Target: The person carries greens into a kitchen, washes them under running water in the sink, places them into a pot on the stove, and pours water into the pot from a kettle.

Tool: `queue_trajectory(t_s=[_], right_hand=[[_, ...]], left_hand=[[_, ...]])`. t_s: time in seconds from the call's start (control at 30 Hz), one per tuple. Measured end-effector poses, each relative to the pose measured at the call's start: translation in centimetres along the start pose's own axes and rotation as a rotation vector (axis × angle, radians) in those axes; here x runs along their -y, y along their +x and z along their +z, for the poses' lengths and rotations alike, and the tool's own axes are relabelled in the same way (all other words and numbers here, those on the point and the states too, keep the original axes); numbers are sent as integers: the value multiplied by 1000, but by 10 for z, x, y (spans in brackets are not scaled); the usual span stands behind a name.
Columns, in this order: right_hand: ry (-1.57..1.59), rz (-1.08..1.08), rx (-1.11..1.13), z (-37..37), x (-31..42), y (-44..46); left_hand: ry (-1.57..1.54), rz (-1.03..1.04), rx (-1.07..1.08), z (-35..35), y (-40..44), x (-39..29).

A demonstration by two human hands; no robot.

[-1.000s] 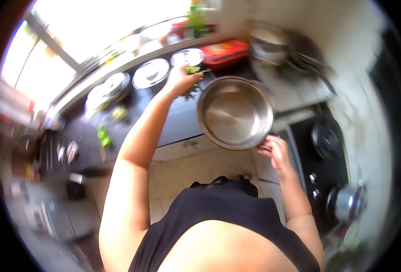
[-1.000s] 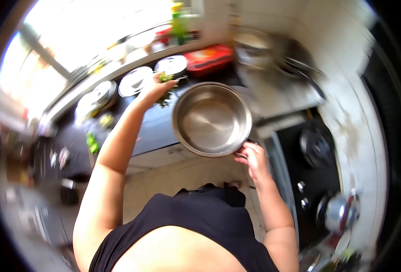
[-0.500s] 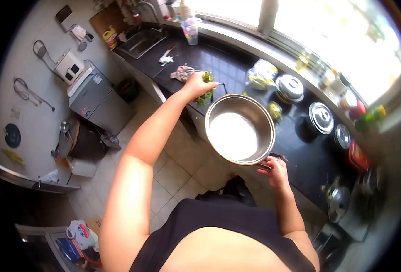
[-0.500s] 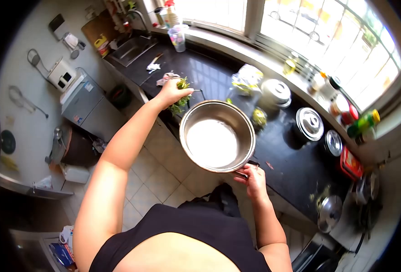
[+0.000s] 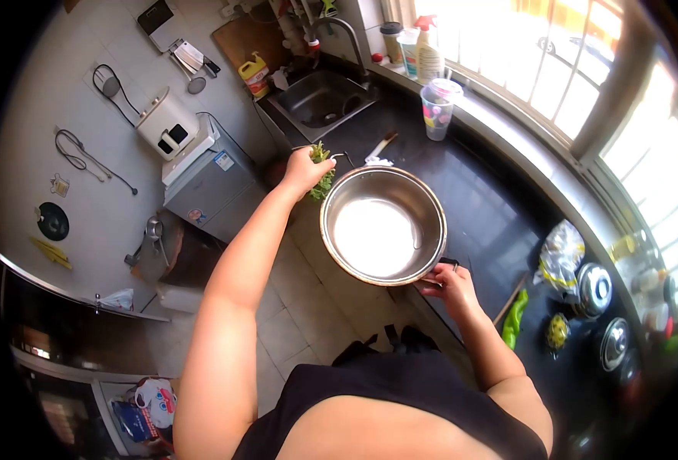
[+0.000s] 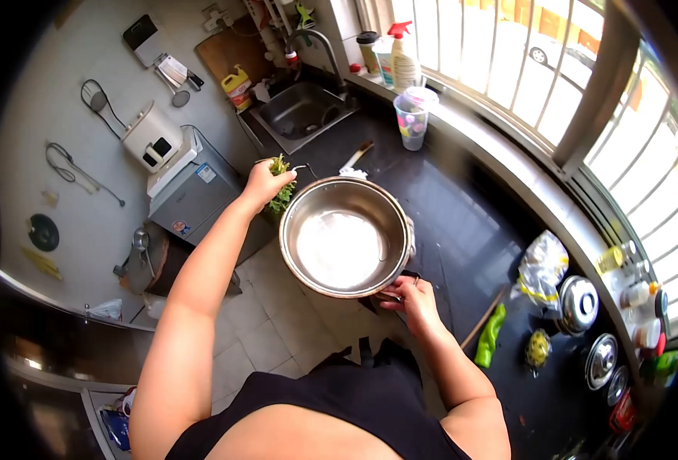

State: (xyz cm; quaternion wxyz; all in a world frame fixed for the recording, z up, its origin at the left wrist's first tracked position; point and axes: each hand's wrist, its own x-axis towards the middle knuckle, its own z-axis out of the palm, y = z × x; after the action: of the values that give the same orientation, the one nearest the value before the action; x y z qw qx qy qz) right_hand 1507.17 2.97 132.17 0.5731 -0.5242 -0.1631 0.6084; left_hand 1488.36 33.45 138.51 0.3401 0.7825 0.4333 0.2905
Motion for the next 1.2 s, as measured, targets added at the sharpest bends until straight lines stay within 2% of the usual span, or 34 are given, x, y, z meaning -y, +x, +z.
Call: queue_trajectory(t_s=[0.07,0.17,0.27,0.33,0.4,0.47,0.53,0.67,0.73,0.8,0.87,0.9,0.93,0.97,1.0,1.03,1.1,1.13,1.17,1.2], right_hand=[[4,-7,34,34,15,51],[64,28,63,88,31,126],[163,-11,116,137,23,206],[262,15,74,179,21,247],[373,-9,91,214,10,295],[381,-21,140,248,17,328],[478,15,90,276,20,362],[780,69,216,309,19,444],[966,122,218,322,10,497],[1126,208,244,337,17,528],[1334,315,442,342,7,563],[1349,396,484,346,12,572],[1362,362,476,353,16,577],[1380,393,469,357,18,585],[1395,407,442,363,15,592],[1330,405,266,375,26,592],[1424,378,646,374,-5,619],[1325,453,311,384,15,612],[1321,422,257,391,16,614],[1368,400,356,391,6,626]], left_hand=[[5,20,-65,-32,42,24],[-97,-67,-68,-79,108,53],[-233,-76,40,-120,181,86],[-196,8,85,-145,239,109],[-187,-42,133,-159,274,132],[-145,-69,268,-177,322,147],[-134,-54,337,-187,368,151],[-47,9,369,-181,457,155],[300,71,390,-154,525,174],[516,122,421,-142,559,166],[745,140,407,-123,581,159],[821,146,425,-116,594,161],[888,160,442,-109,607,166],[924,172,506,-108,616,168],[951,268,500,-109,617,167],[943,398,474,-111,620,177],[853,400,518,-121,623,188],[828,379,544,-128,626,195],[803,358,570,-135,627,202],[657,363,592,-139,657,246]])
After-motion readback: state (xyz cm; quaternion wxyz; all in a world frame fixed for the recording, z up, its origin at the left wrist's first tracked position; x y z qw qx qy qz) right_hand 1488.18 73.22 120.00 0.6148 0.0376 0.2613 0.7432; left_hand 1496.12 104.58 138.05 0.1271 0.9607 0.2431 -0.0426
